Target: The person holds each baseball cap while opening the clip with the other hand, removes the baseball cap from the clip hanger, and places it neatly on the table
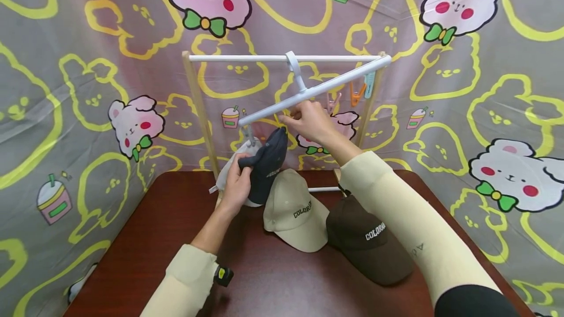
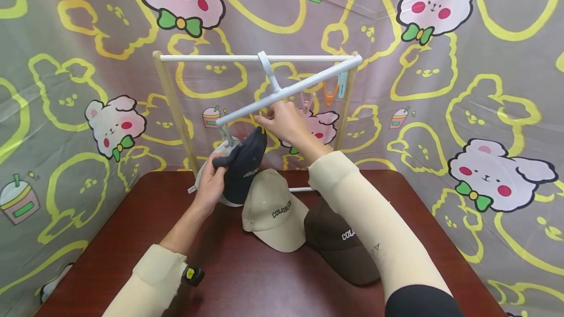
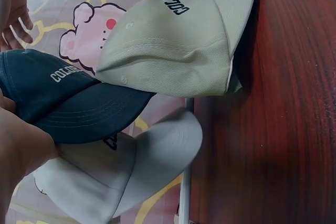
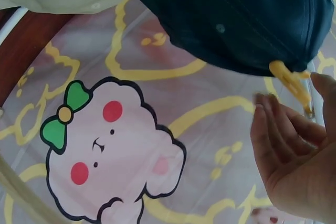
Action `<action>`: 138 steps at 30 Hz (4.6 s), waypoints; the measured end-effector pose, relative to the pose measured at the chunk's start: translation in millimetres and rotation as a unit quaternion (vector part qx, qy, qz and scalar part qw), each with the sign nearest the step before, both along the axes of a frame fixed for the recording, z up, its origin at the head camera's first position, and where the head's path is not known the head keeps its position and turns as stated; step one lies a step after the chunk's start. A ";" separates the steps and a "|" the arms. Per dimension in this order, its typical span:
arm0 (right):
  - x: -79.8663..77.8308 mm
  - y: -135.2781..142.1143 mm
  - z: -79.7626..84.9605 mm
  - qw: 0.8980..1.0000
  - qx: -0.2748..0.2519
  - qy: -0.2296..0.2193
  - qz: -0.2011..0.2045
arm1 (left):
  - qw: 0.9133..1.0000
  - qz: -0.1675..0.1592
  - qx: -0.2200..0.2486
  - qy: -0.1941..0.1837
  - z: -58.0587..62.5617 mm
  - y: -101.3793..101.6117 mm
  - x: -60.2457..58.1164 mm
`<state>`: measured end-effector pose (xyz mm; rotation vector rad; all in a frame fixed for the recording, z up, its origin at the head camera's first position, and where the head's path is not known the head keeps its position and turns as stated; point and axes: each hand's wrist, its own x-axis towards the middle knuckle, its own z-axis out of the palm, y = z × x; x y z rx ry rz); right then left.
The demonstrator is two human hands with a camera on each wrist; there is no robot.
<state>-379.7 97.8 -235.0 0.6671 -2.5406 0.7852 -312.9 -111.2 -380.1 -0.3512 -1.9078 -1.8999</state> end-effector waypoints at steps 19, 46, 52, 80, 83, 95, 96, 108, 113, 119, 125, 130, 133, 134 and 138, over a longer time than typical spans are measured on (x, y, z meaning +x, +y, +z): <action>-1.2 -36.3 -10.3 0.993 0.014 0.073 -0.094 | 1.000 0.007 -0.013 0.004 -0.3 0.0 1.3; -2.6 -17.9 -4.5 0.997 -0.006 0.069 -0.020 | 0.996 0.028 0.037 -0.073 -6.3 -17.8 11.3; -4.3 -14.0 -6.6 0.997 -0.009 0.069 -0.020 | 0.994 0.033 0.035 -0.094 -16.7 -31.2 16.9; 1.2 -14.0 -11.8 0.997 -0.034 0.049 -0.041 | 0.922 -0.110 -0.302 -0.217 -27.2 -131.6 38.3; 1.2 -14.0 -11.3 0.997 -0.033 0.049 -0.046 | 0.913 -0.112 -0.325 -0.217 -24.7 -134.1 36.0; 2.7 -11.5 -10.6 0.998 -0.032 0.043 -0.040 | 0.914 0.006 -0.377 -0.147 -1.8 -115.7 14.4; 2.7 -11.5 -10.4 0.998 -0.032 0.042 -0.038 | 0.921 0.032 -0.366 -0.128 0.1 -113.8 12.6; 2.2 -10.2 -9.7 0.998 -0.030 0.036 -0.028 | 0.930 0.093 -0.355 -0.036 14.4 -92.0 -15.0; 3.4 -10.1 -11.8 0.999 -0.030 0.031 -0.024 | 0.929 0.080 -0.361 -0.028 13.0 -89.0 -24.6; 0.6 -6.0 -11.2 0.998 -0.036 0.035 -0.034 | 0.938 0.116 -0.326 0.023 14.7 -84.5 -27.3; -2.1 -3.9 -9.4 0.998 -0.042 0.039 -0.036 | 0.936 0.171 -0.292 0.101 22.5 -82.4 -28.5; -3.1 -2.7 -9.7 0.998 -0.044 0.039 -0.038 | 0.925 0.196 -0.283 0.161 37.1 -79.5 -26.8; -3.2 -2.6 -9.7 0.997 -0.049 0.039 -0.038 | 0.907 0.211 -0.302 0.204 47.0 -78.7 -25.8; -3.3 -2.6 -9.8 0.997 -0.050 0.040 -0.038 | 0.900 0.216 -0.309 0.216 50.2 -78.6 -25.0; -3.7 -3.7 -10.3 0.997 -0.051 0.045 -0.038 | 0.877 0.237 -0.335 0.249 60.7 -78.8 -19.7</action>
